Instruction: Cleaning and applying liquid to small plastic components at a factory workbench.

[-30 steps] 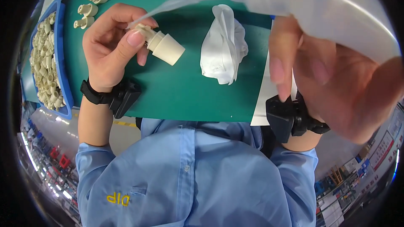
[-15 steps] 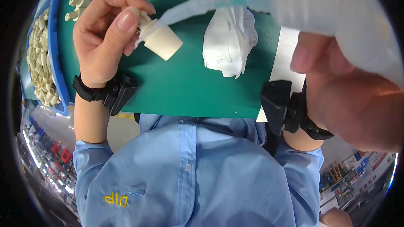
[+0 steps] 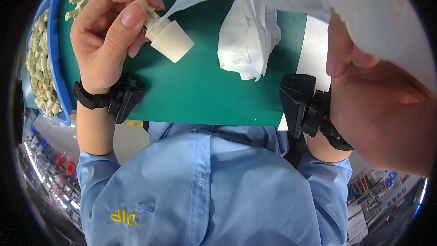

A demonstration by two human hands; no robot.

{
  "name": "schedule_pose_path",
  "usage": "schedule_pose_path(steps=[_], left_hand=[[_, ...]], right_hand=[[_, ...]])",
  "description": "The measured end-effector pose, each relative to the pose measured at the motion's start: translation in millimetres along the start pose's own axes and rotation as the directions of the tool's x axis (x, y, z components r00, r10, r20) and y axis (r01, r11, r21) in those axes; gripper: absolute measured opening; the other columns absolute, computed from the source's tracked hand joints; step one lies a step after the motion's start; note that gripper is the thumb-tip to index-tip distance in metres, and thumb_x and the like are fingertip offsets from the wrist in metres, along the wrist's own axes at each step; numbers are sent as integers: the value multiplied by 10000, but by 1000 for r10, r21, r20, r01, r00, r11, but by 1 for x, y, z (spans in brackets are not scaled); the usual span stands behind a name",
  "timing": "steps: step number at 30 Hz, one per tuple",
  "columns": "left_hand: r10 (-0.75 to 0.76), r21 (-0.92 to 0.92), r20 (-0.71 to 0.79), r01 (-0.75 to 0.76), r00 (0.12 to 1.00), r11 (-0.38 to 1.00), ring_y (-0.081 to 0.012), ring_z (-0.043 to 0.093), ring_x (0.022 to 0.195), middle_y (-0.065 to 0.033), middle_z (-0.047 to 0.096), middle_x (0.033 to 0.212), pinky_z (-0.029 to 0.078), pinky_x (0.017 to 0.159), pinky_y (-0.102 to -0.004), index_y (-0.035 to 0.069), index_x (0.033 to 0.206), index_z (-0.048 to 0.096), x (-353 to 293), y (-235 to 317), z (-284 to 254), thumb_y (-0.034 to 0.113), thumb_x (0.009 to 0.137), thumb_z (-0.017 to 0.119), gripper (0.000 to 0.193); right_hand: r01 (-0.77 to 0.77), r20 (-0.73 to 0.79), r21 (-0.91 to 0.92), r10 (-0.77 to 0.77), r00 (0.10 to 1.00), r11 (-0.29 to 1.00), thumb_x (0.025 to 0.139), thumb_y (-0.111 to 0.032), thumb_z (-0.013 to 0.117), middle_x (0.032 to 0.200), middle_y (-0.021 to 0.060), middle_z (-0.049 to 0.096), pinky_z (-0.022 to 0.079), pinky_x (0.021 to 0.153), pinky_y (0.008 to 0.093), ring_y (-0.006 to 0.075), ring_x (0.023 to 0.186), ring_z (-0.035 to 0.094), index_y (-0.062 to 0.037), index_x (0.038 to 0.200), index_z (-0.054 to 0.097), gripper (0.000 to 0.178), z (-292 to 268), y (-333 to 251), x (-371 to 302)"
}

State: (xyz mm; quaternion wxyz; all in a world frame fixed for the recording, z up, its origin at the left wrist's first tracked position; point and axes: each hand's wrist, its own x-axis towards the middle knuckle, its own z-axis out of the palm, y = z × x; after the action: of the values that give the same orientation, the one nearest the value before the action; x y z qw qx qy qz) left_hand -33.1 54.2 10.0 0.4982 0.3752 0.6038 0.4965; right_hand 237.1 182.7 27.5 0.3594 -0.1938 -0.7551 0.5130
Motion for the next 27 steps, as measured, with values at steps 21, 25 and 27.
schedule_pose_path(steps=[21,25,27], left_hand=[[55,26,35,-56,998,998,-68,578,644,-83,671,780,451,609,-176,-50,946,637,2,-7,-5,138,898,707,207],[163,67,70,-168,984,984,-55,532,602,-70,659,793,419,568,-174,-43,975,636,5,-17,-10,156,918,673,210],[360,150,121,-375,925,915,-26,435,516,-45,635,819,350,485,-166,-28,1026,634,9,-24,-14,189,958,602,230]], right_hand=[[58,-94,-193,-77,993,980,995,-380,412,873,160,669,579,590,374,302,750,685,-76,1115,581,368,5,7,3],[69,-110,-232,-97,989,970,997,-366,412,884,161,674,584,601,384,309,767,690,-74,1107,586,357,9,6,4],[75,-117,-249,-107,987,965,998,-358,412,889,161,676,587,607,389,313,776,692,-72,1102,588,352,9,7,5]])
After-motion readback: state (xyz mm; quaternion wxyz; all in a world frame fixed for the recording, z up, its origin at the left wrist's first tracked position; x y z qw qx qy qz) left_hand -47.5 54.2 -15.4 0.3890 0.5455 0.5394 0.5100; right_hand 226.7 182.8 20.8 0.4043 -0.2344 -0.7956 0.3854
